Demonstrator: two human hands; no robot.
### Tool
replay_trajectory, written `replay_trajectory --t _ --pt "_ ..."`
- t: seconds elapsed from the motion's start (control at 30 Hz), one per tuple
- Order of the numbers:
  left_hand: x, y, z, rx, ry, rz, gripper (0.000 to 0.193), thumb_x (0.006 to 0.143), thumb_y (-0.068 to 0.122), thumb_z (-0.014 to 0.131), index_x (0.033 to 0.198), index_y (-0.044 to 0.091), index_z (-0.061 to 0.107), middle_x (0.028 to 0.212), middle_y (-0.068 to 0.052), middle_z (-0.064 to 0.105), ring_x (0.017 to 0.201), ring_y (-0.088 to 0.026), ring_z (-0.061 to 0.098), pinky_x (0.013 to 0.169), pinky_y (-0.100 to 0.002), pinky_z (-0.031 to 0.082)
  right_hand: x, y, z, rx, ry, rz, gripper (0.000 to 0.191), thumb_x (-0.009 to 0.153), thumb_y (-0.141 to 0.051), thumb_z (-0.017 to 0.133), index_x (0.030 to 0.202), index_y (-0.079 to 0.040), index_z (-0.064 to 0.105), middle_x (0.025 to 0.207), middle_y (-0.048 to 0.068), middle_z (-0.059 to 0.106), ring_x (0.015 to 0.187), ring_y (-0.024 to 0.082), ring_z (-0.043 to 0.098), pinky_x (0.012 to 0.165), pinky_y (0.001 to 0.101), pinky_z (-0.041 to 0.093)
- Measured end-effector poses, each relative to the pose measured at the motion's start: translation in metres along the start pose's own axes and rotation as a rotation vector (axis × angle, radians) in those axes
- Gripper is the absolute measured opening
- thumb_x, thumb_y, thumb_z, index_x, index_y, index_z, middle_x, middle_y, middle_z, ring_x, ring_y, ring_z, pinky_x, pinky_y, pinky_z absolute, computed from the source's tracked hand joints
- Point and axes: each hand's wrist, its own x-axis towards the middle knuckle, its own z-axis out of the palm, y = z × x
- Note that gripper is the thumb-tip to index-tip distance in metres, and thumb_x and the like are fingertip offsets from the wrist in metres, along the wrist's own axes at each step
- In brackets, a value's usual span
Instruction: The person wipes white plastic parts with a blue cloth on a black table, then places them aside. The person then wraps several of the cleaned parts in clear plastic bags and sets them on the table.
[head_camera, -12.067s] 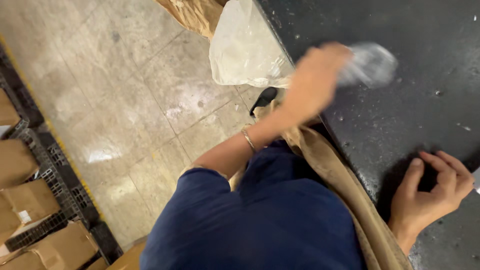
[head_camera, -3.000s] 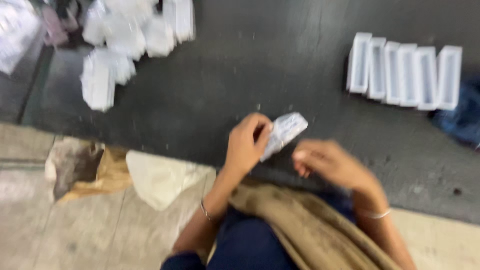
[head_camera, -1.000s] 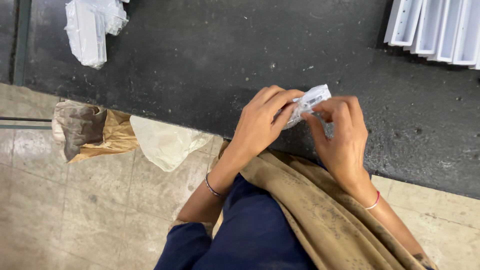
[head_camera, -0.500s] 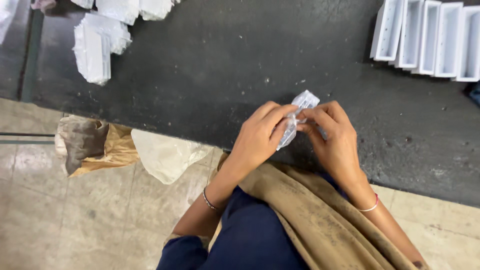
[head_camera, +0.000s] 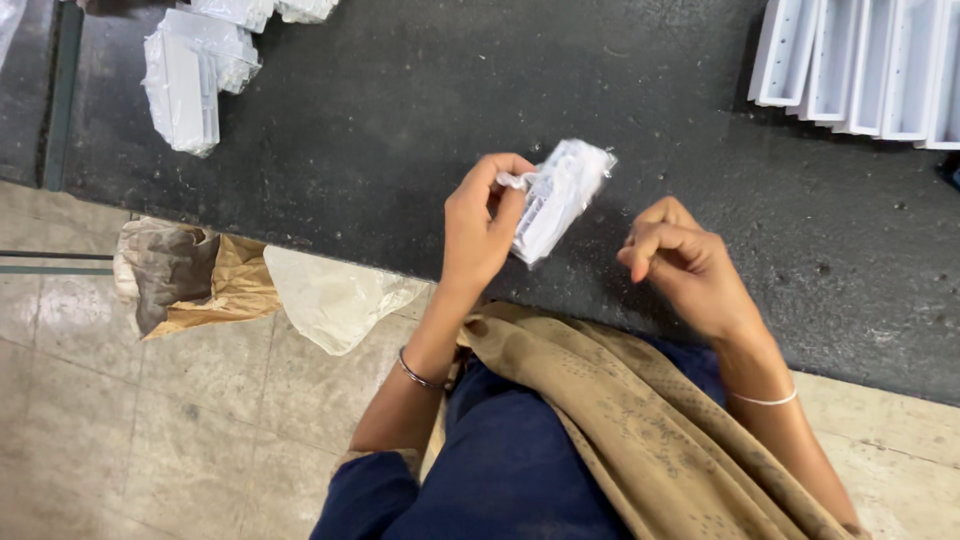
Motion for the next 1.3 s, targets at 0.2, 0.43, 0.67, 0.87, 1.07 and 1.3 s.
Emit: replay_trajectory --t 0.2,0.43,0.67,0.87,1.07,1.3 --pt "-0.009 -0.005 0.004 -0.114 -0.042 0.021 0.016 0.100 -0.002 0.056 0.113 0.004 0.063 0.094 -0.001 0.066 0.079 -0.006 0.058 0.070 -0.024 0.049 0.001 -0.009 -0.001 0.151 0.077 0.043 0.008 0.102 -0.004 0.064 0.107 -0.009 0.061 0.111 0.002 0.058 0.102 0.012 0.058 0.092 0.0286 0.049" --pt "-0.013 0.029 0.005 -0.011 -0.123 0.181 0.025 0.091 0.003 0.066 0.115 0.002 0.058 0.106 -0.009 0.060 0.084 -0.015 0.062 0.077 -0.028 0.052 0.018 -0.041 -0.047 1.098 0.129 -0.137 0.061 0.115 -0.053 0.044 0.148 -0.002 0.045 0.132 0.016 0.061 0.098 0.022 0.069 0.078 0.0285 0.057" --pt "-0.007 0.032 0.009 -0.025 -0.020 0.150 0.012 0.102 0.012 0.067 0.108 0.002 0.067 0.100 -0.005 0.066 0.083 -0.014 0.067 0.075 -0.027 0.054 0.034 -0.066 -0.064 1.411 -0.271 -0.296 0.083 0.102 -0.058 0.048 0.154 0.006 0.049 0.134 0.027 0.066 0.077 0.023 0.073 0.060 0.0277 0.059" --pt "-0.001 0.036 0.018 -0.066 0.077 0.195 0.012 0.097 0.011 0.072 0.102 0.000 0.069 0.102 -0.007 0.065 0.084 -0.015 0.065 0.075 -0.027 0.054 0.007 -0.086 0.022 -0.309 0.119 -0.215 0.035 0.089 -0.006 0.076 0.123 -0.003 0.067 0.114 0.011 0.071 0.098 0.025 0.071 0.085 0.0317 0.060" --pt "-0.014 0.024 0.028 -0.176 0.022 0.167 0.012 0.104 0.012 0.067 0.110 0.002 0.068 0.105 -0.003 0.068 0.091 -0.010 0.066 0.083 -0.025 0.055 0.028 -0.058 0.053 -0.521 0.308 -0.250 0.033 0.085 -0.005 0.079 0.112 0.004 0.063 0.102 0.017 0.062 0.087 0.026 0.064 0.074 0.0332 0.055" --pt "-0.013 0.012 0.035 -0.367 0.068 0.018 0.018 0.109 0.019 0.062 0.107 0.002 0.068 0.105 0.001 0.065 0.085 -0.006 0.053 0.077 -0.022 0.046 0.013 -0.032 0.031 -0.600 0.243 -0.159 0.017 0.094 -0.008 0.083 0.101 -0.001 0.070 0.092 0.008 0.065 0.084 0.019 0.064 0.073 0.0297 0.053"
